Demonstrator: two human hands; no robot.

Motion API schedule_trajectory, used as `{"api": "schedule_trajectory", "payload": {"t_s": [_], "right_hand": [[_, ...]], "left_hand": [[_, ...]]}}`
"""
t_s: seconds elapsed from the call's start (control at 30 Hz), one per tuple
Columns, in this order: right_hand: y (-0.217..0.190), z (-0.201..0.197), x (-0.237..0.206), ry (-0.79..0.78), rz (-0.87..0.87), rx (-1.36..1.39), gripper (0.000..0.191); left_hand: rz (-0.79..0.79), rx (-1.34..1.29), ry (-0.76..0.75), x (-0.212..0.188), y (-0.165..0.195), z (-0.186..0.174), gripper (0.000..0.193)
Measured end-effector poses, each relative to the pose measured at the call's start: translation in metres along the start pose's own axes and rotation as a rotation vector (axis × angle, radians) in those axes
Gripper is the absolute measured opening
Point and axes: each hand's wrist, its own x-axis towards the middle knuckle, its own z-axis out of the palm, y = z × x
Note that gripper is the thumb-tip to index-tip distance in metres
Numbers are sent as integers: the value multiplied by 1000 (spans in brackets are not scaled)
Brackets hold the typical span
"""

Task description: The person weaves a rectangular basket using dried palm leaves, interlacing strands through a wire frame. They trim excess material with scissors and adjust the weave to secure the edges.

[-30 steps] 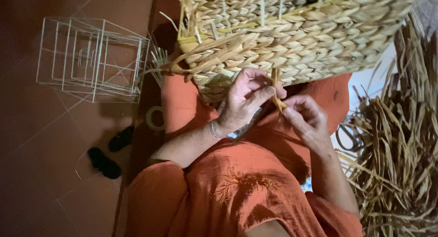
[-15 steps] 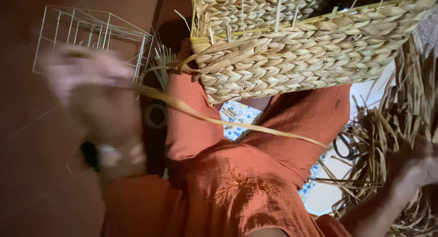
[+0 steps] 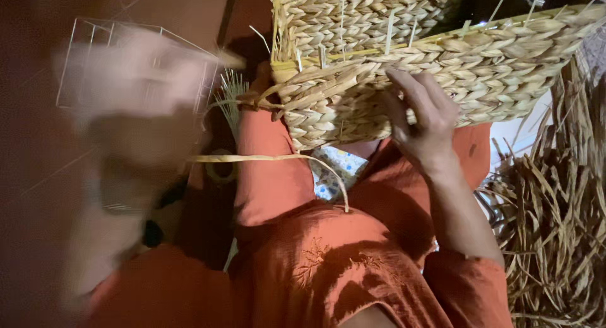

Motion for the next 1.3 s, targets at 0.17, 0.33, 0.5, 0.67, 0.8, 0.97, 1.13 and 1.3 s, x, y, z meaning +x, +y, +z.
{"api": "schedule_trajectory", "payload": {"t_s": [0.17,0.33,0.5,0.67,0.8,0.97,1.13,1.3], "right_hand": [[-8,22,38,18,-29,-96,39],[-5,26,35,60,86,59,33],[3,20,35,32,111,71,25],[7,19,45,-22,21,-38,19],[6,19,58,-13,-72,-66,16],[3,15,66,-72,-67,-138,18],[-2,27,62,-54,-208,-212,32],[3,26,71,-107,-299,-117,38]], "left_hand": [[236,-342,4,-5,51,90,18],[165,-436,152,9,75,161,18],[155,-402,128,25,72,167,22],[168,-327,50,29,70,168,24],[240,-251,81,22,69,166,27],[178,-279,-37,-5,70,149,35],[105,-25,-109,-25,68,145,23],[165,-29,-150,-26,74,144,16]]}}
